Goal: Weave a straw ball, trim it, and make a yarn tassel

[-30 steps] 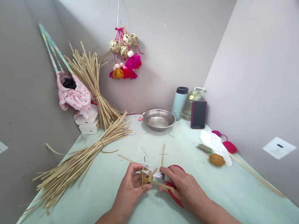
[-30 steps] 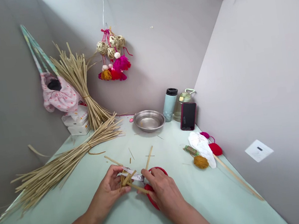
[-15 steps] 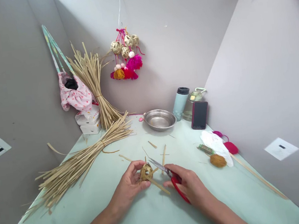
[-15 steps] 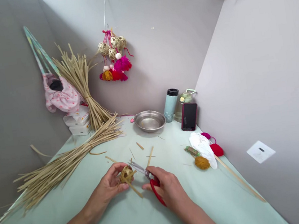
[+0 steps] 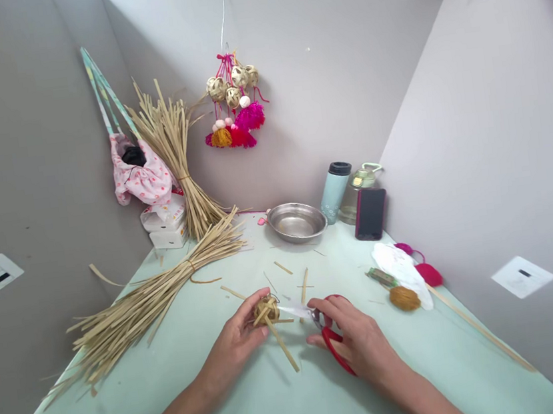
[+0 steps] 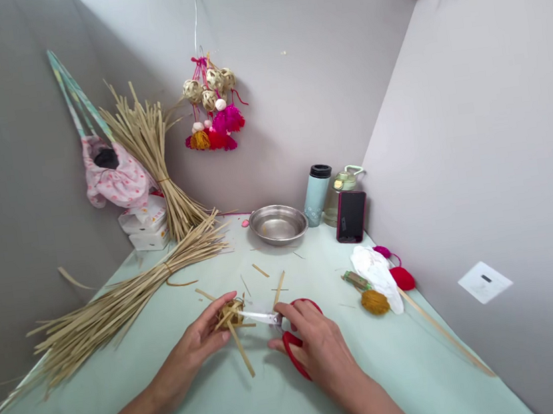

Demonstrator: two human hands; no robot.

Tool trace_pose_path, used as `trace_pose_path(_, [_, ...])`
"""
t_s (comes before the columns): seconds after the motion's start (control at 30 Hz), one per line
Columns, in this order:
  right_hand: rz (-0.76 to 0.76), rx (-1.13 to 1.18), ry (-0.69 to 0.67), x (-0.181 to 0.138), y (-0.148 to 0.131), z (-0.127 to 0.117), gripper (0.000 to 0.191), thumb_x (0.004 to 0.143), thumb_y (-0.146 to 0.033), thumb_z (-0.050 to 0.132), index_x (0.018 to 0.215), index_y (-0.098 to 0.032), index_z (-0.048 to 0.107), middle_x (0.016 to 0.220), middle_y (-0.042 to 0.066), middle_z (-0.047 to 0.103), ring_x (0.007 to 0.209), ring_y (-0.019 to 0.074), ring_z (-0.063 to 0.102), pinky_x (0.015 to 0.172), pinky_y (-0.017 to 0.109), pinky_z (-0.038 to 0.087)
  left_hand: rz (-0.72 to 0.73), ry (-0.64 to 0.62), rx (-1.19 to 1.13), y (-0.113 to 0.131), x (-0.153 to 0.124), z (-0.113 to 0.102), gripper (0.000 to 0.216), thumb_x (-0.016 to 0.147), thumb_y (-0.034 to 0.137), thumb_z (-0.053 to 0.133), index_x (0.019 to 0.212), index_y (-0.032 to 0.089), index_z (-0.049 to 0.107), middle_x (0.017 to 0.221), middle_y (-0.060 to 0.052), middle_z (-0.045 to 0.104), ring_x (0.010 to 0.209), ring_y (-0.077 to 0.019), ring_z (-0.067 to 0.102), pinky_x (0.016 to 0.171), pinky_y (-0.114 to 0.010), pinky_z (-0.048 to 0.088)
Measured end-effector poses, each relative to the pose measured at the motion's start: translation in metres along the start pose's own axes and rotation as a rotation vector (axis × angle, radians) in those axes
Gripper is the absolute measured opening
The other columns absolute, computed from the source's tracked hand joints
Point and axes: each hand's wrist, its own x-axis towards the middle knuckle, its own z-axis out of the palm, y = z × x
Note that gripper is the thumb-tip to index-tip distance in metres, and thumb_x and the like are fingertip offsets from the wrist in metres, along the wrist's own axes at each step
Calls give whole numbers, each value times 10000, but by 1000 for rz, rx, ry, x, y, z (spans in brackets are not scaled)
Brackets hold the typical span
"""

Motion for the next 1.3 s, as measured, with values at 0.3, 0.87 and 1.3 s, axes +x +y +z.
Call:
trace_pose_path(0.3, [-54,-226,4,-1,-1,5,389,796,-296,724,1138,-226,552,906,59,586,799,243,590,633,342,507,21,69,96,-11,5,-2,617,802,343,690,1361,236,453,1276,-92,601,1165,-272,549,1034,-409,383])
trace_pose_path(0.87, [-77,-101,7,-2,3,0,339,849,-288,666,1153,-234,526,915,53,573,830,225,573,647,310,486,13,48,24,0,4,-4,443,682,271,795,1046,227,547,990,-19,565,935,-186,558,831,-290,443])
trace_pose_path(1.3, [-58,-53,-61,-2,-2,0,316,848,-278,669,1132,-242,534,906,48,576,845,225,571,650,299,474,63,-14,15,-5,3,-3,419,692,241,792,1034,234,549,921,12,538,840,-141,510,743,-234,416])
